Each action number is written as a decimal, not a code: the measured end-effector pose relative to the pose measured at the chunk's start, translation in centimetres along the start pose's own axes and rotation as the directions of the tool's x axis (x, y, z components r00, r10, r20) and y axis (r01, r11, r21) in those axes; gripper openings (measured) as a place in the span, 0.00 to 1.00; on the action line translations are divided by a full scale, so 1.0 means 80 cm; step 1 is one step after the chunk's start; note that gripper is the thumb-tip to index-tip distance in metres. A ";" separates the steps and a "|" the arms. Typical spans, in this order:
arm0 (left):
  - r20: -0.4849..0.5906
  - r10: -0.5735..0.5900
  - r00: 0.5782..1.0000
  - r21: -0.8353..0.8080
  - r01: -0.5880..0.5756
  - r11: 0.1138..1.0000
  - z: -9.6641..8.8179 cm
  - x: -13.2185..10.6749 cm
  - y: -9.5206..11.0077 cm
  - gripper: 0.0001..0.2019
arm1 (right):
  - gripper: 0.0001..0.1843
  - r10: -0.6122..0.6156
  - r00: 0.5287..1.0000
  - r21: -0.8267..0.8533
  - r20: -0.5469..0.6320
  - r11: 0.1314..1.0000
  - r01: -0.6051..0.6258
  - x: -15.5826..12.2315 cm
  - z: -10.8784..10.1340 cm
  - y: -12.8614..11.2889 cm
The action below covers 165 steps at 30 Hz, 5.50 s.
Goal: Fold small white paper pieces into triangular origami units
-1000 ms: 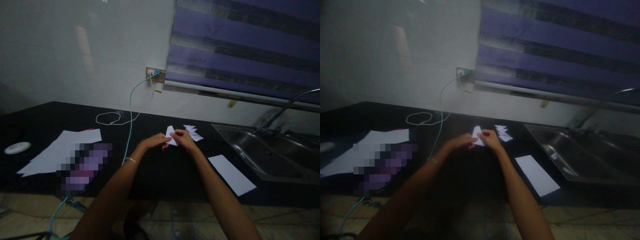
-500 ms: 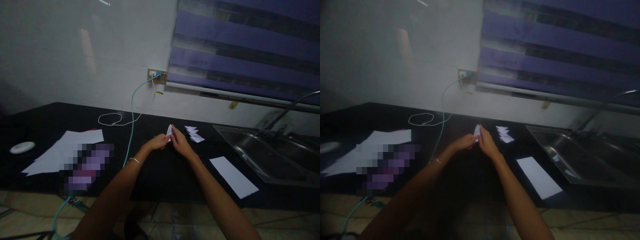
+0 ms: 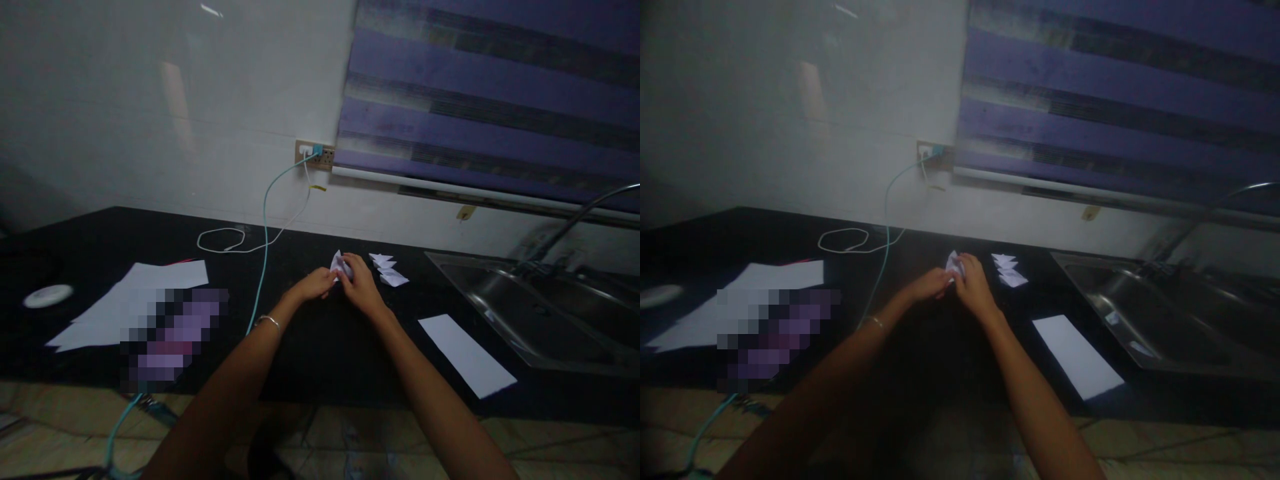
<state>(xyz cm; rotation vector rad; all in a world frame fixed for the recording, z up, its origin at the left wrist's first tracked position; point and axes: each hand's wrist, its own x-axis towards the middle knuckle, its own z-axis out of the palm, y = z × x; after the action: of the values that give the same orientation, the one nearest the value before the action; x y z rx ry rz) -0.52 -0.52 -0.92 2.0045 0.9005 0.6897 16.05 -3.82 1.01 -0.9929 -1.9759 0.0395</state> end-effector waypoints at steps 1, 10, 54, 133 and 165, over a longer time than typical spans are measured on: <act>0.004 0.001 1.000 0.003 -0.001 1.000 0.000 -0.001 0.003 0.34 | 0.16 0.021 0.999 0.001 -0.029 1.000 -0.021 0.002 -0.003 0.000; 0.063 -0.005 0.998 0.070 0.001 0.998 -0.005 -0.009 0.014 0.33 | 0.13 0.246 0.969 0.192 0.014 0.951 -0.244 0.002 -0.014 0.029; -0.016 0.039 0.999 -0.272 -0.042 0.961 -0.001 -0.006 0.015 0.28 | 0.19 0.447 0.889 0.477 0.100 0.763 -0.437 0.002 -0.026 0.040; -0.172 0.085 0.981 -0.374 -0.145 0.916 -0.026 -0.016 0.026 0.16 | 0.16 0.464 0.818 0.702 0.341 0.453 -0.549 -0.001 -0.033 0.034; -0.182 0.068 0.981 -0.109 -0.089 0.990 -0.021 -0.017 0.029 0.17 | 0.18 0.247 0.913 0.539 0.325 0.745 -0.393 -0.001 -0.041 0.031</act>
<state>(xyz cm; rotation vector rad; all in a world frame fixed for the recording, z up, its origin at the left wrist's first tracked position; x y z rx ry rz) -1.74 -1.83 1.72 1.9042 0.8660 0.9564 19.99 -3.24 1.95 -0.9117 -1.7806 0.9639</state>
